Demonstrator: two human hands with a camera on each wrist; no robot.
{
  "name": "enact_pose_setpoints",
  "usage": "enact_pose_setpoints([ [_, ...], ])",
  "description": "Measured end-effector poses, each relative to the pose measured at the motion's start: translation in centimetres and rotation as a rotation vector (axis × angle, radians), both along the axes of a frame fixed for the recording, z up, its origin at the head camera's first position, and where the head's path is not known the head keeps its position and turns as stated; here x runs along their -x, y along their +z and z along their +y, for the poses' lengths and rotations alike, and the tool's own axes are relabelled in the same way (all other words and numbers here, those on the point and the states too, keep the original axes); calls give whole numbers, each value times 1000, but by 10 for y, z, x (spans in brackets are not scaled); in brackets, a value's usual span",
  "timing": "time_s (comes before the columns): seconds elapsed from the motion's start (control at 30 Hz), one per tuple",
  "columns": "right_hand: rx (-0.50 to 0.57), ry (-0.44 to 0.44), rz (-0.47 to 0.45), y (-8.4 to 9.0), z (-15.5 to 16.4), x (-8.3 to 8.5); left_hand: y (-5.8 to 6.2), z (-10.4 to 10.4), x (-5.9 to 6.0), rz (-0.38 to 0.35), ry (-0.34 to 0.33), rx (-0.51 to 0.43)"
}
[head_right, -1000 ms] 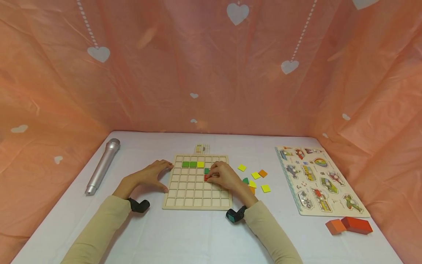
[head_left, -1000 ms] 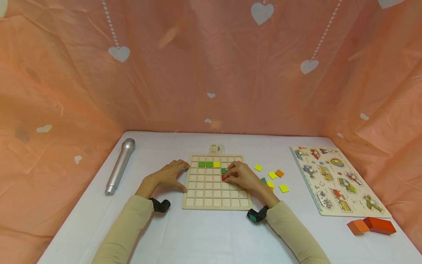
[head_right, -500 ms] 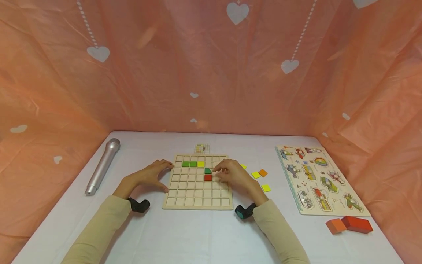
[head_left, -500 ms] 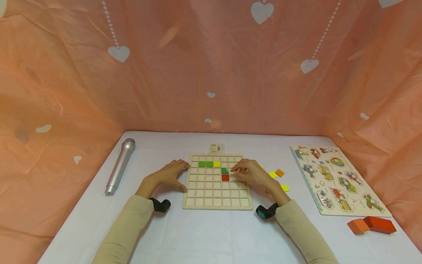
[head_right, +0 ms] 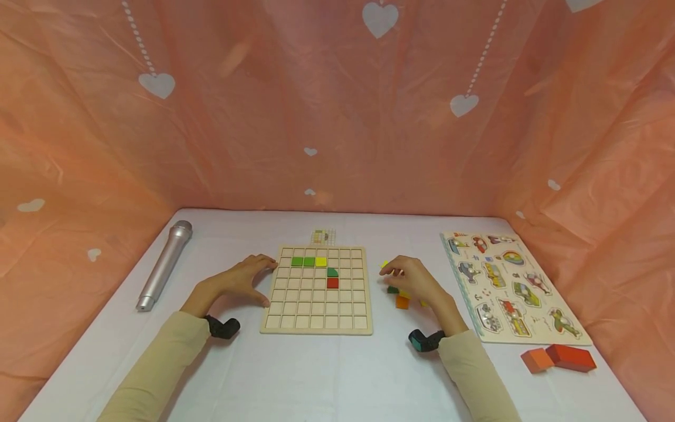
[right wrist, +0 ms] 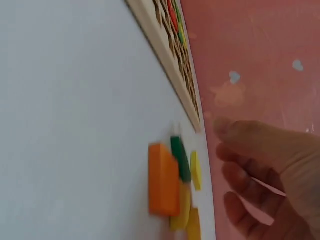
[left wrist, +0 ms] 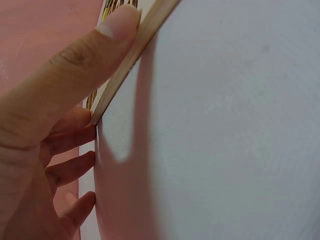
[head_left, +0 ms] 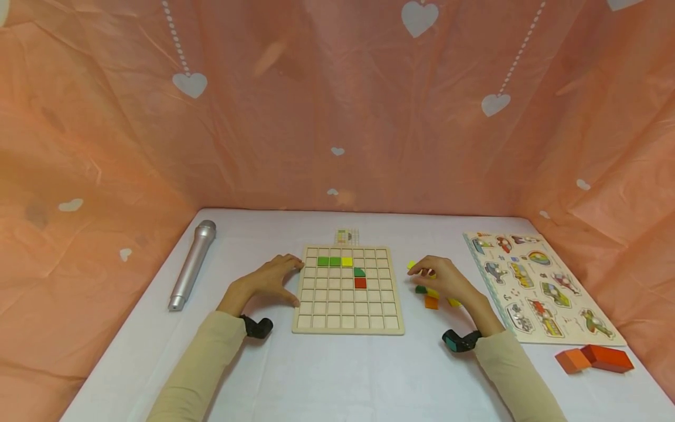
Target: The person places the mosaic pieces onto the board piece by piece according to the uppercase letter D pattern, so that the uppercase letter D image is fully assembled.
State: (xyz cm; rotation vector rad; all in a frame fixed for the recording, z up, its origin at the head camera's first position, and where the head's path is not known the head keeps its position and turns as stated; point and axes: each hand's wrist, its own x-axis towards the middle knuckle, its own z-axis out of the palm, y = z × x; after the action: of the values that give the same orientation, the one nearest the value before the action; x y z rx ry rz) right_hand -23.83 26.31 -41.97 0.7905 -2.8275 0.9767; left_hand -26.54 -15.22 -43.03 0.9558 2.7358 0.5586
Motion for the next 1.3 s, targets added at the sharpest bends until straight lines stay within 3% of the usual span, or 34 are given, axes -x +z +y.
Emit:
enact_pose_setpoints([
  [0.17,-31,-3,-103,-4,11,-4,1,0,0,-1,-1,2],
  [0.33,-28,32,-148,-8,17,-5,1,0,1,-2,0,7],
  [0.63,-17,32,-116,-13,19,-3,1,-1,0,16,-13,4],
  [0.97,-48,54,-130,-4,7,2,0,-1,0,7,-5,10],
  [1.3,58,177,-53,-3,-34,6,1,1,0,0,3,6],
])
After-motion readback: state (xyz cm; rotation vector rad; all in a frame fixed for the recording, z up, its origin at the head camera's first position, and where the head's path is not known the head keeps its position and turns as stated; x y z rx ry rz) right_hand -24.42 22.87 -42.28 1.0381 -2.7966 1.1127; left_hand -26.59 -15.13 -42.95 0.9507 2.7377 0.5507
